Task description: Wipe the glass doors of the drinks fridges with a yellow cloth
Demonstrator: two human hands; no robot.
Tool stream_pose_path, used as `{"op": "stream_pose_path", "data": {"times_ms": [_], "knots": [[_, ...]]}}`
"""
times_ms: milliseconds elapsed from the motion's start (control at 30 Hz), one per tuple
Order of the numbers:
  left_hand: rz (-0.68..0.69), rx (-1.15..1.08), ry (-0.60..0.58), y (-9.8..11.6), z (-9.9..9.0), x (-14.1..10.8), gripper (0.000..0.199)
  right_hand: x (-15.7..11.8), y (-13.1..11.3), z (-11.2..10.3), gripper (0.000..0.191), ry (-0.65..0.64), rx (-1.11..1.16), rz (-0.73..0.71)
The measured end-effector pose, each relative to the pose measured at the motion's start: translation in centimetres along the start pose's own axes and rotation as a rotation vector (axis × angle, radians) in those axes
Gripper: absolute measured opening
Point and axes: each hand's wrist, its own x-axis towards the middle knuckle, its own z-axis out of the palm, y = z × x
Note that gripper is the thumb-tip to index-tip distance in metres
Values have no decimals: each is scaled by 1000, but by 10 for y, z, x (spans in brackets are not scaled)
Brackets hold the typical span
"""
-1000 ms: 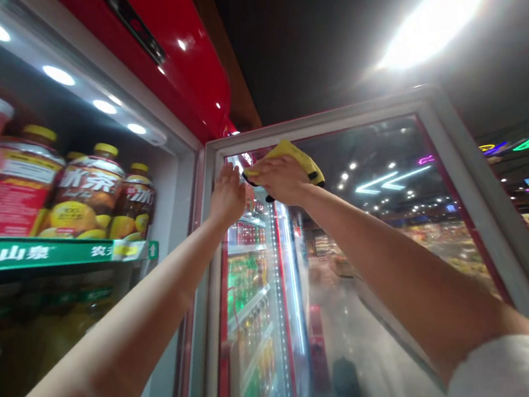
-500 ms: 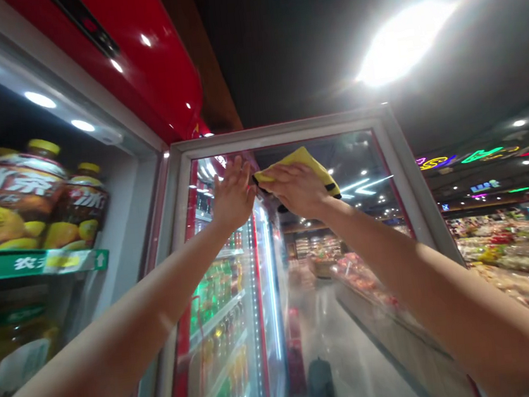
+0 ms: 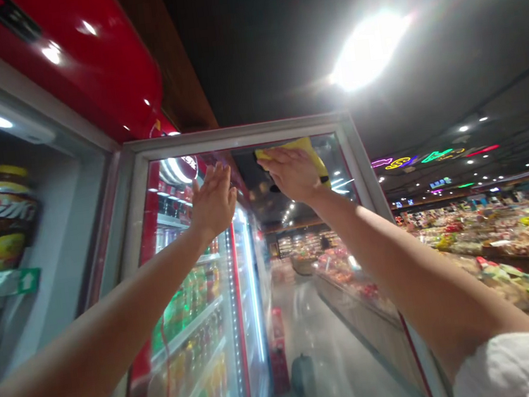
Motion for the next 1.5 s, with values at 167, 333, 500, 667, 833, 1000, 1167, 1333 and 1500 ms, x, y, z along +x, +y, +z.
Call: {"op": "stream_pose_path", "data": {"times_ms": [167, 333, 500, 667, 833, 1000, 1167, 1333, 1500], "knots": [[-3, -14, 16, 14, 4, 4, 62, 11, 3, 0, 44, 90, -72, 242], [25, -22, 39, 39, 11, 9, 63, -3, 15, -4, 42, -3, -39, -69], [49, -38, 29, 58, 17, 11, 63, -24, 47, -12, 44, 86, -128, 272], [39, -54, 61, 68, 21, 9, 61, -17, 19, -3, 47, 27, -133, 224], [68, -52, 45, 74, 19, 9, 58, -5, 34, -12, 49, -63, -160, 223], [73, -27, 1, 75, 16, -2, 59, -39, 28, -14, 54, -105, -251, 418], [66, -21, -21, 83, 22, -2, 60, -32, 36, -16, 58, -148, -197, 345], [90, -32, -45, 100, 33, -5, 62, -18, 47, -20, 49, -84, -246, 475], [148, -47, -58, 106, 40, -18, 61, -66, 20, -20, 47, -145, -297, 557]]}}
